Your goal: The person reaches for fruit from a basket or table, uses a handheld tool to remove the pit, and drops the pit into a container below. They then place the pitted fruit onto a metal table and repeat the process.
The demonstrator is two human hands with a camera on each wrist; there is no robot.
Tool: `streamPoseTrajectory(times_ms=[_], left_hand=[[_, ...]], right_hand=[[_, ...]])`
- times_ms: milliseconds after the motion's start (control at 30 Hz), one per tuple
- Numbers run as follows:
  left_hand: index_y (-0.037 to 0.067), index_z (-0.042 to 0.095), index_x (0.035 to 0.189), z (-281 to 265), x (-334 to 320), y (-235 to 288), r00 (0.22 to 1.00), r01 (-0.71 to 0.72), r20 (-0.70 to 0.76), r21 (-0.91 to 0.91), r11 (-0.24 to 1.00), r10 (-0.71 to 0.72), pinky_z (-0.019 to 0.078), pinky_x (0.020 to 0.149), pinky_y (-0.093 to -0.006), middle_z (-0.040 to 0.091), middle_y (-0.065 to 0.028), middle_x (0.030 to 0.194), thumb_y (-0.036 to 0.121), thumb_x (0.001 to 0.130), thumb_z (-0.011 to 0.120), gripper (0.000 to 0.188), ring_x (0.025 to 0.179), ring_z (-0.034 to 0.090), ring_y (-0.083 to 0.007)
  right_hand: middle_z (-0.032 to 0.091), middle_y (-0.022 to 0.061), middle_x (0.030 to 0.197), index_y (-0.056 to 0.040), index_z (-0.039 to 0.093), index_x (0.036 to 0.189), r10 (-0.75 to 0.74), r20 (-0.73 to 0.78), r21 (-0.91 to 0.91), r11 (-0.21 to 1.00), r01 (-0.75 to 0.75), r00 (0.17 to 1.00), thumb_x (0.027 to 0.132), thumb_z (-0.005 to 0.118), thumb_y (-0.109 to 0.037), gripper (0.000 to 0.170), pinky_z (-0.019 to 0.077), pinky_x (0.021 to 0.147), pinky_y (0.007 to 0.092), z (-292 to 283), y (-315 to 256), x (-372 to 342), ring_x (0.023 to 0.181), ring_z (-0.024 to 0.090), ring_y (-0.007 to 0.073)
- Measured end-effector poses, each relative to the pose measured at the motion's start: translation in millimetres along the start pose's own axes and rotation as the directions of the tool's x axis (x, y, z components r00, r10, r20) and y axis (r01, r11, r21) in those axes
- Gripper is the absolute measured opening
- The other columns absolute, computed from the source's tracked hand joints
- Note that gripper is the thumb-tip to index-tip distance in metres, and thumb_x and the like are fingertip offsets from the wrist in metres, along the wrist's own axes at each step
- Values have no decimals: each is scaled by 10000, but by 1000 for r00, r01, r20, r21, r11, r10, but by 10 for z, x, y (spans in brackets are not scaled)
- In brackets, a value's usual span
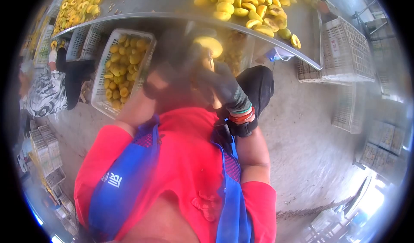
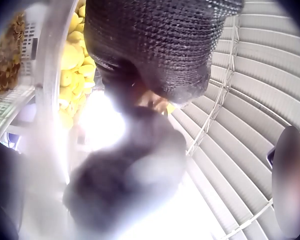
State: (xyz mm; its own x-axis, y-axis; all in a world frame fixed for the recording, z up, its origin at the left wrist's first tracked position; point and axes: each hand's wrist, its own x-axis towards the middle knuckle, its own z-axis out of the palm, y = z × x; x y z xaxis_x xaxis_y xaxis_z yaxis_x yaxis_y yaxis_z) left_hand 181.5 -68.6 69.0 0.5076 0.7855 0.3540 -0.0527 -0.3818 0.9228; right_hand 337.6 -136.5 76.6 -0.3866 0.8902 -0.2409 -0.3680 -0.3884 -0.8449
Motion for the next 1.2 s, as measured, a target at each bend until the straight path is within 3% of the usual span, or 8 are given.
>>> streamPoseTrajectory(times_ms=[167,300,433,567,633,833,967,1200], left_hand=[[39,434,1293,-66,14,-45,940,-340,141,359,869,310,454,917,-318,556,-115,1186,200,941,525,397,1056,562,-212],[37,429,1292,-115,22,-208,945,-303,200,228,925,260,456,913,-318,556,-105,1186,220,948,519,401,1050,565,-201],[17,450,1265,-68,-54,192,954,285,-2,-298,911,-299,465,885,-311,564,-79,1169,276,969,474,394,1014,573,-184],[18,511,1196,-555,-69,-727,878,54,-474,237,970,67,477,872,-353,601,-130,1085,285,969,417,363,973,595,-253],[29,508,1200,-927,-173,-727,824,105,-434,747,656,363,473,881,-388,608,-176,1088,281,962,415,359,997,594,-334],[29,516,1179,-2012,-509,-1002,769,560,-604,794,236,211,458,880,-460,582,-208,1161,368,926,492,423,1054,557,-399],[27,549,1106,-1802,-105,-1199,873,329,-365,930,163,323,456,844,-481,617,-206,1017,466,901,495,487,920,594,-395],[98,600,1090,-382,1213,-1320,937,312,-211,861,402,-278,464,803,-445,666,-156,990,587,836,495,561,921,633,-319]], right_hand=[[602,61,799,5,603,922,167,145,-89,984,-156,975,887,544,-135,156,466,582,249,-212,-2,1,669,580,127],[572,49,763,8,589,896,75,150,-104,993,-60,986,876,557,-139,152,430,551,244,-210,92,-3,628,537,115],[483,18,575,-14,528,783,24,107,-146,989,-8,994,894,535,-140,168,331,367,225,-234,299,104,404,425,100],[511,13,583,-22,536,823,-88,26,-298,950,91,996,898,535,-139,138,355,409,222,-179,416,186,450,471,97],[508,9,580,-22,533,835,-111,-54,-308,947,89,992,897,533,-136,129,356,409,222,-234,472,256,454,478,97],[512,14,580,-24,525,829,22,-279,-253,963,-96,960,886,532,-126,117,346,373,235,-317,518,279,436,482,100],[528,23,600,-28,527,833,80,-266,-233,962,-145,961,878,541,-128,111,347,364,241,-256,374,260,425,487,108],[507,15,590,-30,529,836,43,-360,-240,961,-137,932,872,540,-125,102,347,394,233,-239,387,251,447,475,104]])
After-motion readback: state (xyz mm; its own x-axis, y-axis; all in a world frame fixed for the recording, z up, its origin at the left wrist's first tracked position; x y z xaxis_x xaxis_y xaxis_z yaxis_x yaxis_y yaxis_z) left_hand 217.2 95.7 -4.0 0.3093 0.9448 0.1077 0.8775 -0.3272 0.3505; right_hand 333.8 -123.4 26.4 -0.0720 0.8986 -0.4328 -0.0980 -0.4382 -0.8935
